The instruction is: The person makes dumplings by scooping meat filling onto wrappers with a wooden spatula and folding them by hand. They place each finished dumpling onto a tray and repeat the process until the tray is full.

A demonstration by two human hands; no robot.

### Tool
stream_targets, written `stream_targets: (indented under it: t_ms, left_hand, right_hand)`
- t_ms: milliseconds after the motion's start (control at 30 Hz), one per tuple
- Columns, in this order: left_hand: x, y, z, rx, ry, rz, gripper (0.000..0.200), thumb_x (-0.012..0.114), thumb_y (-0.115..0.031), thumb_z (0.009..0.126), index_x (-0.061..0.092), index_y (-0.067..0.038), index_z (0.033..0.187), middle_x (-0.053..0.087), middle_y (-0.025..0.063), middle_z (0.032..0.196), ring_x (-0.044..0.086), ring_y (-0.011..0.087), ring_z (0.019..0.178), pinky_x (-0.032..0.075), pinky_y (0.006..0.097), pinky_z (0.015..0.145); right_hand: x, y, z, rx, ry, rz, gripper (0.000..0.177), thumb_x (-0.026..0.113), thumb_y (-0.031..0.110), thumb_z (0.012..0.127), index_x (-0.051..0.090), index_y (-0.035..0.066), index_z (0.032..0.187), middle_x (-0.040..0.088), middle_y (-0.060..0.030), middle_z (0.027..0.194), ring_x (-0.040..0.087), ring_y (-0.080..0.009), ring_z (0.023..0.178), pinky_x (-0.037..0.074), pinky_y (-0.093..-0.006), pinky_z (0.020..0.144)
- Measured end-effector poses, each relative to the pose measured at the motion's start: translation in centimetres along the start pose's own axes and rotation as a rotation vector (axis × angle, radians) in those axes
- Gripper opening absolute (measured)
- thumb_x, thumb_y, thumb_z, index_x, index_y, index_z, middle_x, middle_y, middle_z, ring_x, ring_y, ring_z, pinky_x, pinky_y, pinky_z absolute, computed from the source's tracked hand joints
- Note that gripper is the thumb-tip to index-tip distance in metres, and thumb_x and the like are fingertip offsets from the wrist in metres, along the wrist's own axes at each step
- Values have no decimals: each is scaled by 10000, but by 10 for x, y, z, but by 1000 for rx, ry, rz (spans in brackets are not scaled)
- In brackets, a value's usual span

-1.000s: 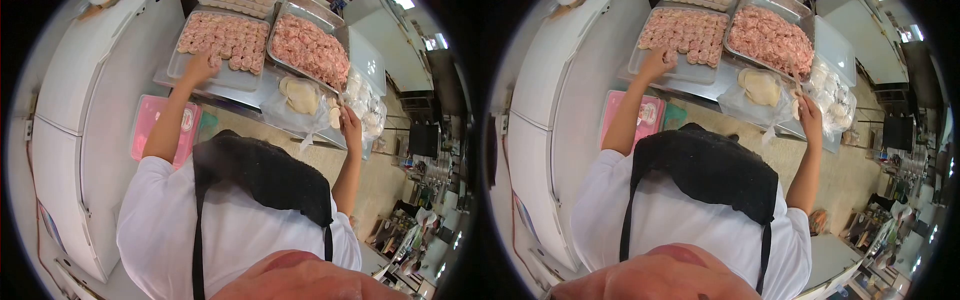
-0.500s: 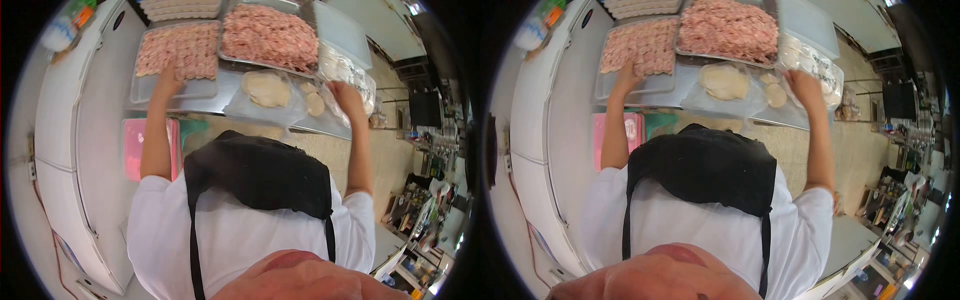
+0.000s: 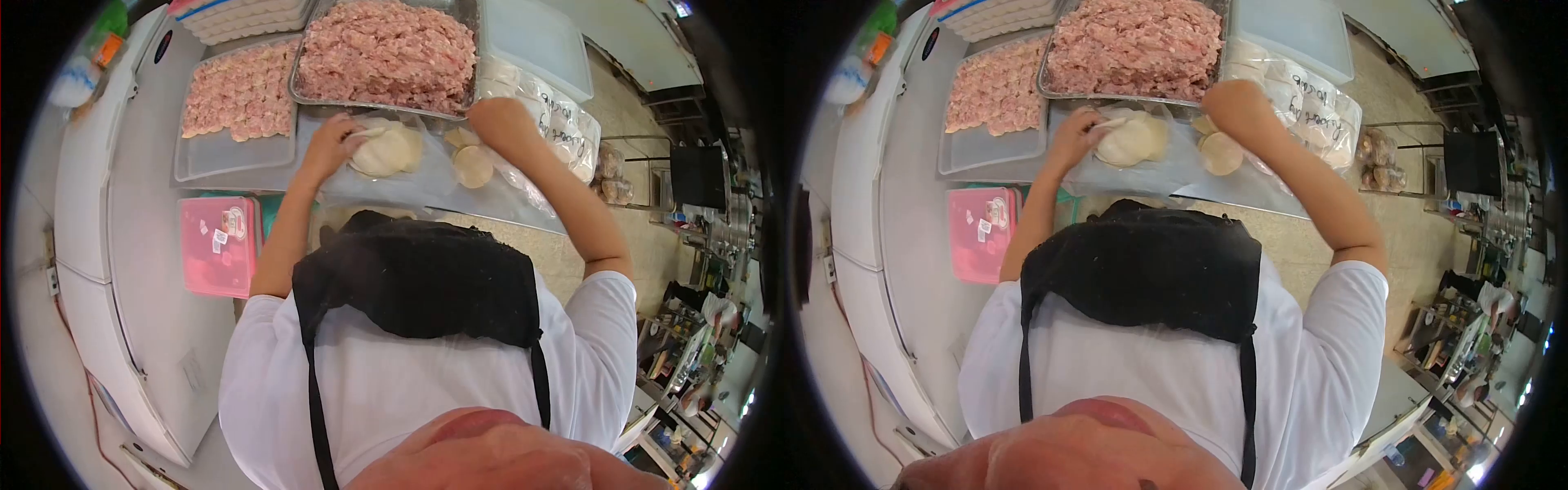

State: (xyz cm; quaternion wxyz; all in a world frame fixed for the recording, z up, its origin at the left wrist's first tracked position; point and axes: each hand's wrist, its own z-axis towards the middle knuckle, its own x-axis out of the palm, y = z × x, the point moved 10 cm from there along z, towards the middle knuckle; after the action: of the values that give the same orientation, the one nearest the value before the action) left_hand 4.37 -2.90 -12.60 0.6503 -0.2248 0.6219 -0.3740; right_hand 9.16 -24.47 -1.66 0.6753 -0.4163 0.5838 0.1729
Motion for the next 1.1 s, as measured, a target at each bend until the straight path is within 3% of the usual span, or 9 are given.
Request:
stream_targets:
  t_ms: [167,300,400,500,700,800,900,967,1100]
  left_hand:
    - [-21,-3,0,46,-85,-186,225,578,-202,892,651,-9,981,633,114,991,594,264,912,453,321,816]
    - [-31,-9,3,-18,-186,-246,232,576,-186,904,634,8,1017,635,98,960,593,191,880,455,288,789]
    - [-22,22,1,-356,-326,-999,243,584,-178,904,617,0,1066,640,83,974,580,150,880,454,282,785]
    - [-49,-10,10,-173,-215,-281,264,588,-175,903,609,-12,1109,648,86,994,583,135,896,460,290,792]
    - [-85,-18,16,-54,-391,-120,249,579,-148,906,614,8,1097,659,104,991,615,159,912,475,300,795]
    - [-102,10,15,-94,-598,-396,245,561,-153,923,615,8,1101,662,100,1022,628,184,917,484,296,806]
    - [-92,28,25,-300,-476,-915,248,550,-160,937,611,25,1091,663,104,1018,638,216,930,500,302,837]
    - [-86,26,40,-266,-466,-1208,311,531,-212,950,573,34,1136,646,123,1059,629,240,970,509,336,850]
    - [-56,0,75,-386,-322,-1655,470,431,-355,982,486,43,1227,599,148,1152,585,281,1075,483,412,924]
  right_hand:
    - [-57,-46,5,23,-59,-63,256,556,262,868,660,98,701,641,-105,709,649,-256,667,496,-396,526]
    - [31,2,9,-25,1,80,143,549,145,799,656,73,737,643,-111,710,656,-263,686,513,-396,553]
    - [-5,-2,2,-80,-35,11,118,560,123,761,655,66,723,641,-109,695,659,-266,693,523,-385,591]
    - [-43,-39,9,40,60,-42,110,571,116,753,655,72,698,638,-105,684,659,-261,681,524,-380,589]
    - [16,-1,12,91,53,159,247,558,234,841,647,46,709,647,-152,723,650,-307,717,503,-424,607]
    - [21,-5,10,296,182,443,341,512,308,908,677,26,811,635,-178,732,630,-334,730,477,-438,640]
    - [26,-12,7,428,167,795,366,512,334,933,688,18,874,596,-127,658,599,-259,635,451,-389,600]
    - [34,-11,11,468,128,993,383,520,351,941,682,5,914,559,-66,618,545,-195,583,429,-351,573]
    - [17,-14,20,684,-122,1382,378,562,348,926,659,-18,935,611,-65,671,534,-163,628,439,-334,613]
